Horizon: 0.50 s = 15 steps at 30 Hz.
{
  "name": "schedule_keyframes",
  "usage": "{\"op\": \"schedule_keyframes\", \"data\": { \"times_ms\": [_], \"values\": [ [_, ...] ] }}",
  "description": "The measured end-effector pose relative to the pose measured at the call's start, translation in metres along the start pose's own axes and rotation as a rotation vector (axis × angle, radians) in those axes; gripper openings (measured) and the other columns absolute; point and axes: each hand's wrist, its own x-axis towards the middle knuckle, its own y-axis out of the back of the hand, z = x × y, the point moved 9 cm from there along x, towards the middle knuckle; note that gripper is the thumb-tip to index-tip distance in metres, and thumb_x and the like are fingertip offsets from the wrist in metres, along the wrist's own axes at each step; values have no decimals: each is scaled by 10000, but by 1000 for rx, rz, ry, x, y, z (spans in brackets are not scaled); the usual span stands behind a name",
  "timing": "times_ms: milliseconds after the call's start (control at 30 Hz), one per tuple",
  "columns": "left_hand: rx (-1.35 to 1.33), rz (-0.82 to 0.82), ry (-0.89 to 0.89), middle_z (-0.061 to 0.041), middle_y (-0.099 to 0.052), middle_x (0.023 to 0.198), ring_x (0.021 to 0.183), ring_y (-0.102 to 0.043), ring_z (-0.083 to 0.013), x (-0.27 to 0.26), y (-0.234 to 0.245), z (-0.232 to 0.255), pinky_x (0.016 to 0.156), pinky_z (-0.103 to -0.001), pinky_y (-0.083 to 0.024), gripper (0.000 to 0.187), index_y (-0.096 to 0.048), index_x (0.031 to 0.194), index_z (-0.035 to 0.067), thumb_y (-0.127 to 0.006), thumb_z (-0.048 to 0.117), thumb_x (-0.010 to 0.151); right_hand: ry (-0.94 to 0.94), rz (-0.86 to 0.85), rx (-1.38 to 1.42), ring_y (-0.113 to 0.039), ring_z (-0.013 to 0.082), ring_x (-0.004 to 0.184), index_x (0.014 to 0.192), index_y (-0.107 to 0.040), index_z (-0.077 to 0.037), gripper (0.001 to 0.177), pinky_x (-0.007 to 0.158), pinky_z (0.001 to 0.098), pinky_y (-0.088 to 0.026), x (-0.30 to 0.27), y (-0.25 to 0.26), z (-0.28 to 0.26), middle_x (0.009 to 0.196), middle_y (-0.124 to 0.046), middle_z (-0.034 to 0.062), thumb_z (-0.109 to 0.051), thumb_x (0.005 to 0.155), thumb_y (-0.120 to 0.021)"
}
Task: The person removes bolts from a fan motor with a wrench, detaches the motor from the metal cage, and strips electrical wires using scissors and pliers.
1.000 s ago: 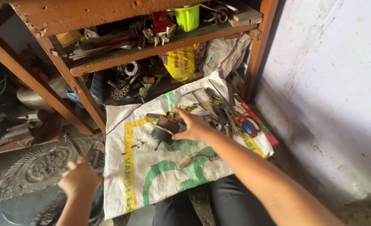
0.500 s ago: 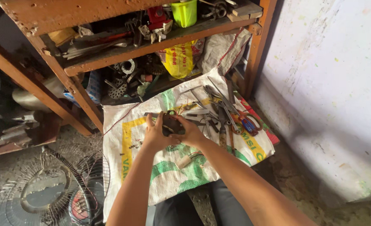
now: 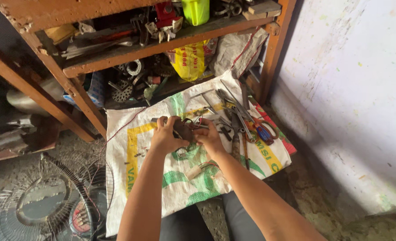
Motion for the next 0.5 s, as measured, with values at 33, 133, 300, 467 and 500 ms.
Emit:
{"op": "schedule_keyframes", "data": {
  "times_ms": [33, 133, 300, 467, 500],
  "values": [
    [-6, -9, 16, -171, -384, 1493, 1290, -493, -467, -1, 0, -3, 1032, -504, -500, 1054, -497, 1424, 311, -983, 344, 489, -4, 26, -15, -673, 164, 747, 1443, -444, -83, 657, 621, 297, -538, 4, 5, 8, 957, -733, 113, 30, 841, -682],
    [-22, -64, 59, -180, -422, 1472, 1299, -491, -451, 1, -5, -6, 1035, -496, -499, 1091, -471, 1459, 343, -982, 332, 495, -11, 67, -66, -649, 141, 706, 1362, -531, -76, 480, 610, 280, -528, 14, 20, 19, 911, -729, 81, -41, 908, -682],
    [-48, -94, 70, -209, -499, 1427, 1296, -523, -424, 0, -7, -15, 1079, -474, -476, 1206, -398, 1517, 335, -1002, 358, 474, 40, -85, -31, -608, 77, 723, 1178, -674, -24, 265, 610, 237, -473, 15, 8, 23, 933, -741, 19, -40, 916, -715],
    [-44, -67, 2, -226, -537, 1408, 1331, -463, -457, -3, -6, -18, 1070, -491, -439, 1211, -392, 1520, 295, -1016, 364, 485, -4, -76, -68, -598, 79, 685, 1084, -693, -13, 198, 588, 234, -462, 15, 11, 28, 850, -711, 15, -73, 909, -765],
    [-36, -61, -22, -214, -556, 1399, 1346, -436, -466, -1, -6, -15, 1069, -500, -424, 1208, -396, 1514, 291, -1023, 364, 483, -5, -77, -67, -596, 85, 671, 1058, -693, -11, 187, 583, 236, -462, 15, 11, 27, 831, -706, 19, -77, 905, -778]
  ]
}}
